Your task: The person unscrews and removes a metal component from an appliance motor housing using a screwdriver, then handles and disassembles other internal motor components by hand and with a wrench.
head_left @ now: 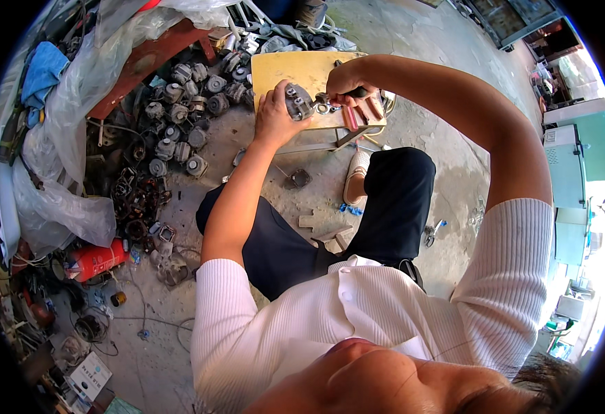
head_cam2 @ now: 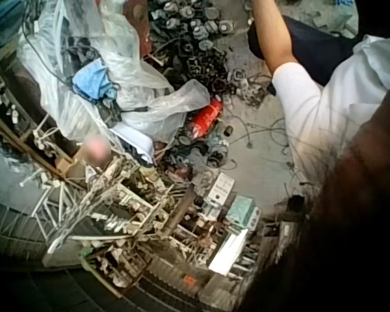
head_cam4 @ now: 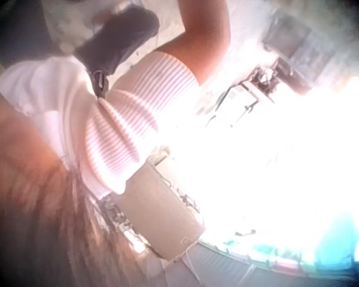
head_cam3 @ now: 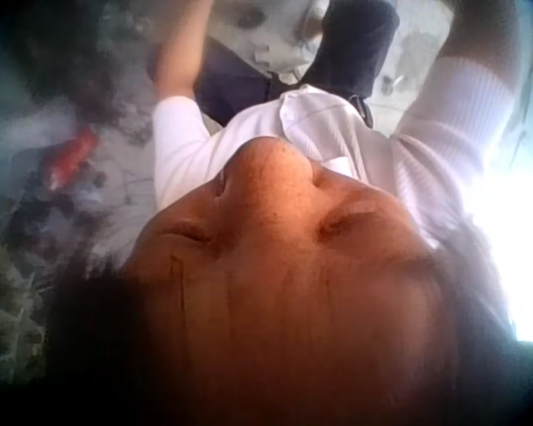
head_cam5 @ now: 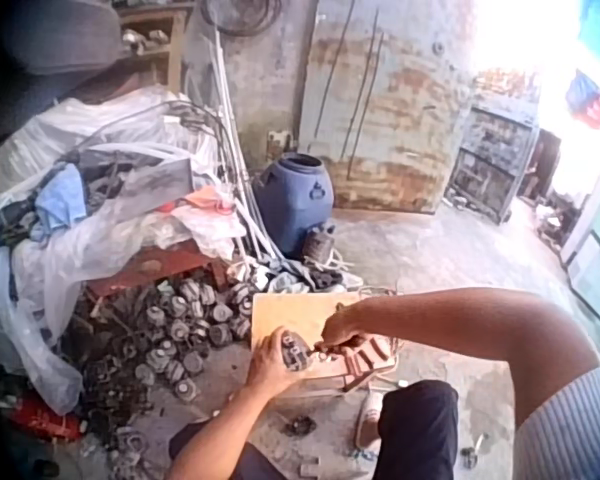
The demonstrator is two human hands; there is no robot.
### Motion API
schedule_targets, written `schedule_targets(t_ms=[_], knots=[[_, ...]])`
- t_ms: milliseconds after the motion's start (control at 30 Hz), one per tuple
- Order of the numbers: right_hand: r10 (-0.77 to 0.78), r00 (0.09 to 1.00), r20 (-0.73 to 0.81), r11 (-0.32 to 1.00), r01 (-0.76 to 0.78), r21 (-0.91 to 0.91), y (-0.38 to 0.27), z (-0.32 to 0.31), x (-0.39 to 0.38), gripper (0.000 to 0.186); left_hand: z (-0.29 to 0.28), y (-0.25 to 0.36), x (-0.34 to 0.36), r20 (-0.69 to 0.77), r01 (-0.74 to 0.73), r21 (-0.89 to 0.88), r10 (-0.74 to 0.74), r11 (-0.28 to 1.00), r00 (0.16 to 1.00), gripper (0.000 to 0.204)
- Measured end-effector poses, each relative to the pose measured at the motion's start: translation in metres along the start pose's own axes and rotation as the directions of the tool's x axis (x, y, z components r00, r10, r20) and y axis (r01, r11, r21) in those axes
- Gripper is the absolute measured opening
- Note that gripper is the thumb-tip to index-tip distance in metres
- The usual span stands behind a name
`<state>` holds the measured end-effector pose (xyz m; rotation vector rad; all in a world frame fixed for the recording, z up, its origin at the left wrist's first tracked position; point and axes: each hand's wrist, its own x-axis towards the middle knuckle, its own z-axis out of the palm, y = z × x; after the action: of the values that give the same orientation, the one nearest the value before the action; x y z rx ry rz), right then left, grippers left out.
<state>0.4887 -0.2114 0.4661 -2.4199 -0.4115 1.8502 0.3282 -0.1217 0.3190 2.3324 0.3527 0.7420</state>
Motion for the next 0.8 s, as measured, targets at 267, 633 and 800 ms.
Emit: schedule_targets(t_ms=[267,633,800], knots=[[0.065,0.977,0.201,0.973,-0.107,0.206,0.01,-0.011,0.008,0.005,-0.001,0.001,0.001,0.01,0.001,-0.008,-0.001,1.0,1.0,0.092],[0.084,0.989,0.123,0.996,-0.086,0.014,0.005,-0.004,0.01,0.015,-0.001,0.004,0.004,0.029,-0.021,-0.033,0.022,0.999,0.999,0.091],[-0.058,0.996,-0.071,0.995,0.052,-0.088,0.004,0.02,-0.007,0.022,-0.003,-0.004,0.003,0.023,-0.038,-0.041,0.039,0.998,0.999,0.089]])
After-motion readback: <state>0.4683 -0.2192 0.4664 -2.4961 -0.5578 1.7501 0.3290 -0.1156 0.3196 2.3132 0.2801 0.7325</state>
